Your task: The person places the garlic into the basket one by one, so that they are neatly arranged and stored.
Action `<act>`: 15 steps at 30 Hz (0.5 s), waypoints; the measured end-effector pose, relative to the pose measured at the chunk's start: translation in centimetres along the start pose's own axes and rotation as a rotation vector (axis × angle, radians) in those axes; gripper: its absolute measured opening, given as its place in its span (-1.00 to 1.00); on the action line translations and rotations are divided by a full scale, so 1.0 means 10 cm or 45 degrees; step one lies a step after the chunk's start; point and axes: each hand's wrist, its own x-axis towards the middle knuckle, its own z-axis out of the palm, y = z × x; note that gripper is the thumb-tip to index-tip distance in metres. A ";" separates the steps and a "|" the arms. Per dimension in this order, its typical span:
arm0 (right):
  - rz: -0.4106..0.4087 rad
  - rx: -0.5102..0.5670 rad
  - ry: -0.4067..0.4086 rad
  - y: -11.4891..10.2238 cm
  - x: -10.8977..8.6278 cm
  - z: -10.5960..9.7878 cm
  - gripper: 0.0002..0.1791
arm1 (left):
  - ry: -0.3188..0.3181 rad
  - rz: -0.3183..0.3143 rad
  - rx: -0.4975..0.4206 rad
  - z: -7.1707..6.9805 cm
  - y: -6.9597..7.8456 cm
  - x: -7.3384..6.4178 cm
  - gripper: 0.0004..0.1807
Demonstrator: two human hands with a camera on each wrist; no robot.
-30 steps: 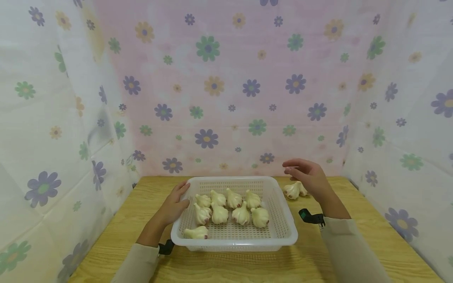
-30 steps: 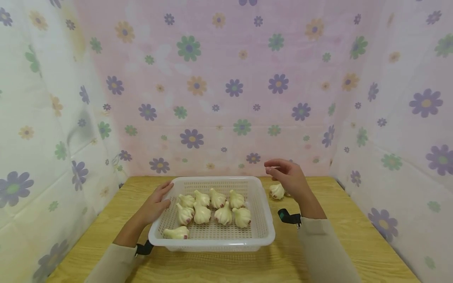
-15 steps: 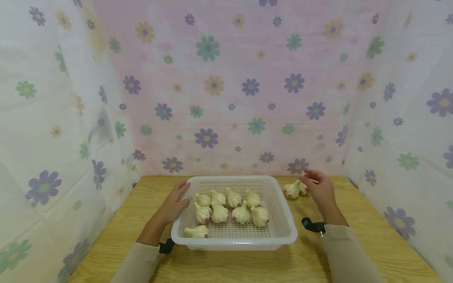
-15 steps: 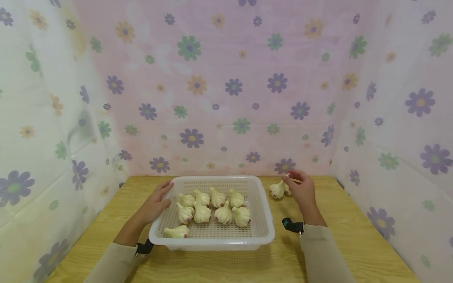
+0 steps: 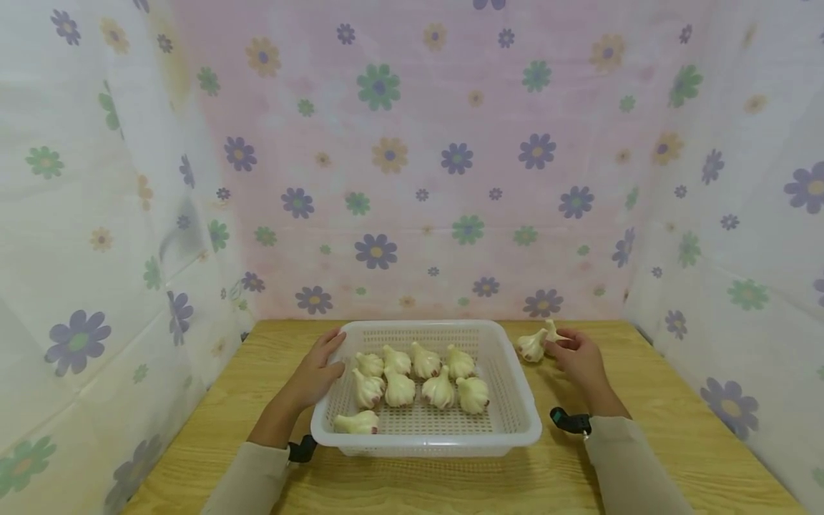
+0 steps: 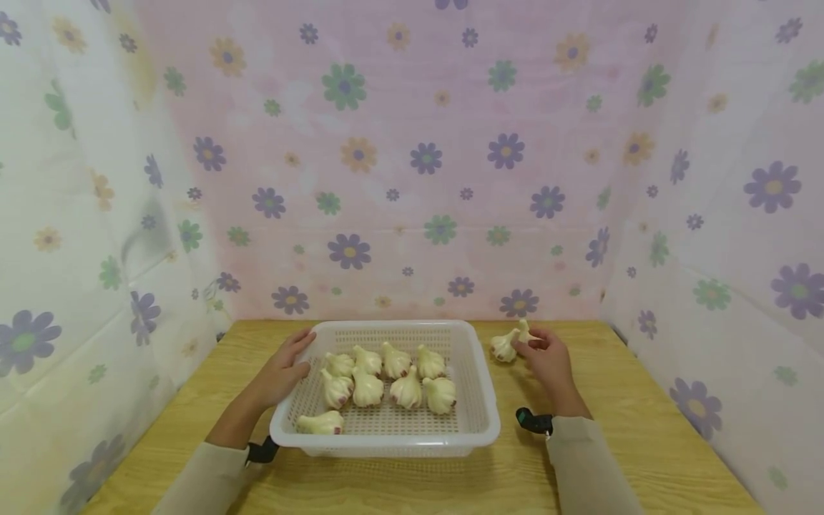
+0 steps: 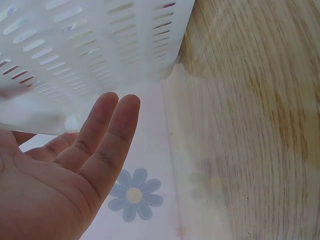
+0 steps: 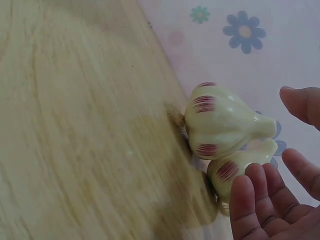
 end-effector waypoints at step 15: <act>0.010 -0.170 0.023 0.09 -0.04 -0.07 -0.04 | -0.001 0.008 -0.020 -0.01 0.01 -0.01 -0.21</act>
